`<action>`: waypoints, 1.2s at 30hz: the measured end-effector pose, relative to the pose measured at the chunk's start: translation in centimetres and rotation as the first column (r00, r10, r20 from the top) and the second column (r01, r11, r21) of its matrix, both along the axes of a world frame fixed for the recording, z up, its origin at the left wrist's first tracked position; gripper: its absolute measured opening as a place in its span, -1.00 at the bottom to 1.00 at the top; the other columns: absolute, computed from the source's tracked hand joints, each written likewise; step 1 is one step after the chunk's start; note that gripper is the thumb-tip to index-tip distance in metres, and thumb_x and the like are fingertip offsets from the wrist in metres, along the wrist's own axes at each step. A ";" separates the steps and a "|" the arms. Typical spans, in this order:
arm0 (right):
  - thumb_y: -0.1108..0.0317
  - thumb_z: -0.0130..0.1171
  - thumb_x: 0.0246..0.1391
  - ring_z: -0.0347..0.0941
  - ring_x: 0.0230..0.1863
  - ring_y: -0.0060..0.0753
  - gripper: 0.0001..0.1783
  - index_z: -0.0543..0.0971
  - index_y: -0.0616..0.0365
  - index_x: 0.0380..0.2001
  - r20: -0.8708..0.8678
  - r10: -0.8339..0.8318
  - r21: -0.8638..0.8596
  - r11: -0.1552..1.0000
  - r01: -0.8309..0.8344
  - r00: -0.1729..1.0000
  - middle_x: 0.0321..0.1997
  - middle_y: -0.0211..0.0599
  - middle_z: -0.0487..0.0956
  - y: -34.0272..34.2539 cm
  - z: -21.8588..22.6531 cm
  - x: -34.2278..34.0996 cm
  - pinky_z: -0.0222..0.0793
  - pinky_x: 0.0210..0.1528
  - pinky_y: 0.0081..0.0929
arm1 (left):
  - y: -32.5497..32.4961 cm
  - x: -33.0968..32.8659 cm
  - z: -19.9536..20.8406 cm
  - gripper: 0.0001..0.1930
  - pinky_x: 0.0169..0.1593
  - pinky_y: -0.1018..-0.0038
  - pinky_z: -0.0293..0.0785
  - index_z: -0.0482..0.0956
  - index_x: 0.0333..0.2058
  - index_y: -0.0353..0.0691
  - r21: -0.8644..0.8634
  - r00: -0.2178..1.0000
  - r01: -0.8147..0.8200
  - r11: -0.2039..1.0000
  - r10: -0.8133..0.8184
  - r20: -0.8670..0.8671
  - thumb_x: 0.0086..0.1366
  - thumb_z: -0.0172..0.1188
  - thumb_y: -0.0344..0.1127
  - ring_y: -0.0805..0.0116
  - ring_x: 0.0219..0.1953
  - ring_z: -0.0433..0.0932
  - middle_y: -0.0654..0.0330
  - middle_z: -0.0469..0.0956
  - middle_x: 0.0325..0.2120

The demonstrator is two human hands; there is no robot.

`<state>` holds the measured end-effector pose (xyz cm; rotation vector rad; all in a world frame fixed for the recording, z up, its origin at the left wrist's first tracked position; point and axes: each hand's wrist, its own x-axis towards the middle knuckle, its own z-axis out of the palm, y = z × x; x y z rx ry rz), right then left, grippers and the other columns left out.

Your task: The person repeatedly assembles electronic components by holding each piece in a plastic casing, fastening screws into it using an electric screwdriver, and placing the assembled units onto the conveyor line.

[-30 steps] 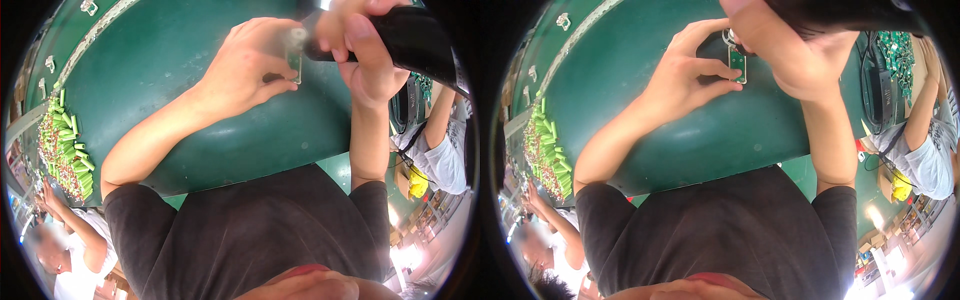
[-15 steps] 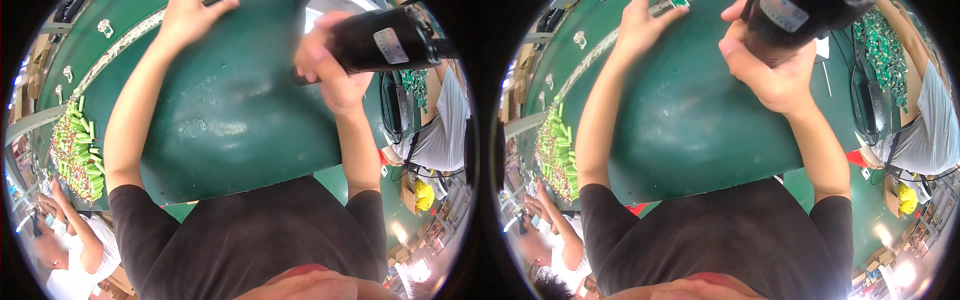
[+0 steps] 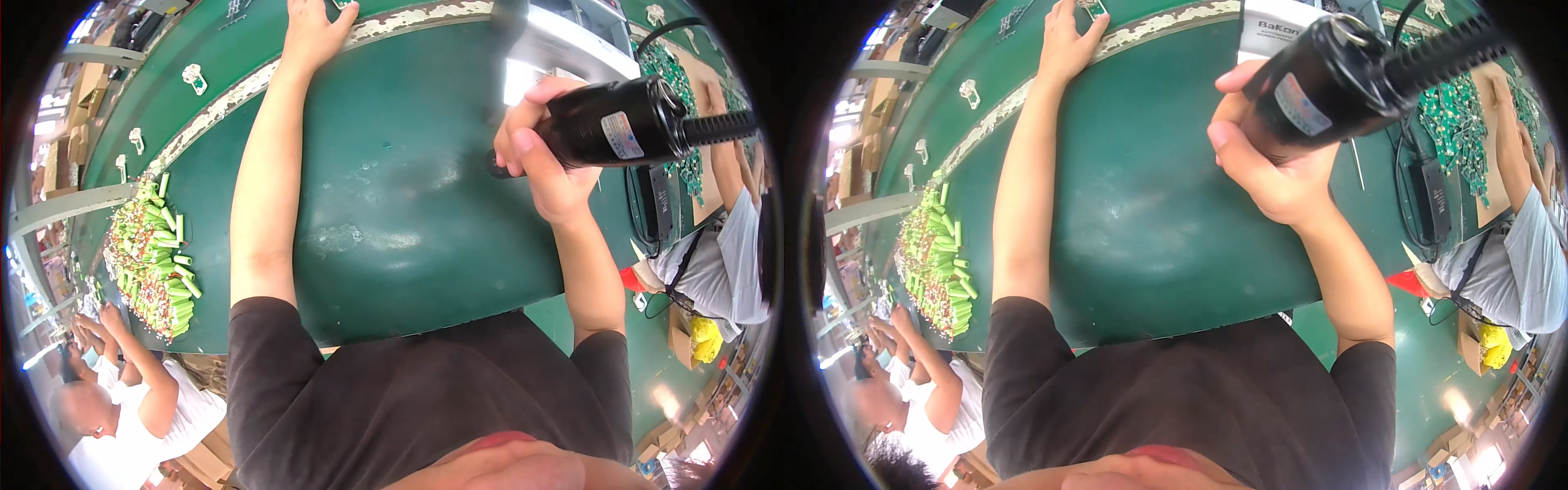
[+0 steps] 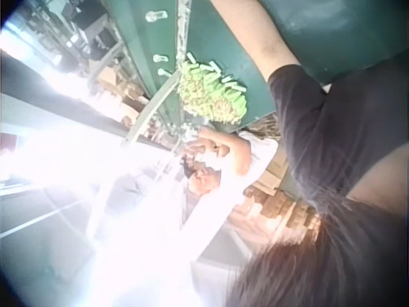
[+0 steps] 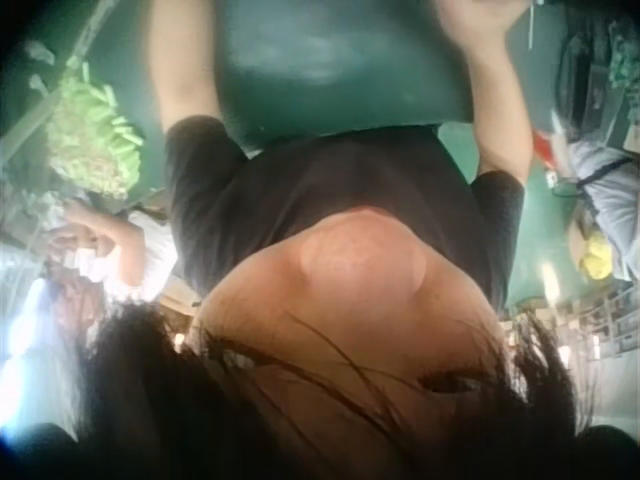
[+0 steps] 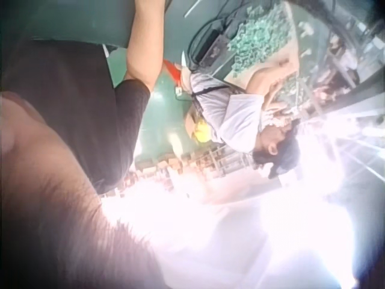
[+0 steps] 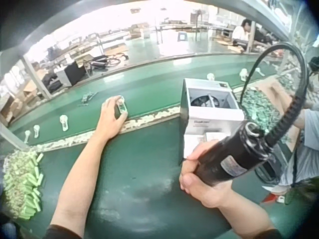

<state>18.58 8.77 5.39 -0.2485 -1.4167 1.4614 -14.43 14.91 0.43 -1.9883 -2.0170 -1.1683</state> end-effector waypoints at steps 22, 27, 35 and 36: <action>0.74 0.21 0.09 0.38 -0.45 -0.64 -0.40 0.34 0.29 0.21 0.109 -0.015 0.097 0.995 0.005 0.994 -0.40 -0.36 0.50 -1.1 -0.2 -0.7 0.27 -0.40 -0.64 | 1.4 -16.7 -1.1 -0.47 0.34 0.18 0.34 0.58 0.15 -0.17 -0.095 0.953 -0.291 0.952 0.281 -0.112 0.41 0.12 0.10 -0.07 0.26 0.46 -0.08 0.53 0.17; 0.72 0.22 0.10 0.37 -0.46 -0.63 -0.40 0.34 0.29 0.21 0.103 0.008 0.039 0.999 -0.012 0.995 -0.41 -0.35 0.51 -0.8 -0.1 -0.7 0.26 -0.40 -0.63 | -0.7 -22.9 -4.0 -0.42 0.48 0.22 0.14 0.43 0.32 -0.11 -0.098 0.874 -0.463 0.881 0.436 -0.216 0.42 0.04 0.01 -0.07 0.44 0.23 0.00 0.34 0.38; 0.71 0.21 0.09 0.37 -0.44 -0.63 -0.40 0.33 0.29 0.21 0.135 0.006 0.018 1.000 -0.009 0.991 -0.41 -0.34 0.50 -0.7 -0.2 -0.5 0.26 -0.38 -0.61 | -1.2 -20.7 -1.3 -0.62 0.23 0.18 0.51 0.72 -0.01 -0.05 -0.381 0.720 -0.690 0.615 0.633 -0.284 0.29 0.23 -0.04 0.06 0.18 0.57 0.06 0.58 0.17; 0.71 0.21 0.09 0.37 -0.44 -0.63 -0.40 0.33 0.29 0.21 0.133 0.005 0.020 1.000 -0.008 0.991 -0.41 -0.34 0.50 -0.6 -0.2 -0.3 0.26 -0.38 -0.61 | -1.5 -20.8 -0.8 -0.65 0.21 0.19 0.52 0.74 -0.04 -0.04 -0.427 0.719 -0.683 0.592 0.646 -0.255 0.26 0.26 -0.07 0.05 0.14 0.60 0.06 0.62 0.09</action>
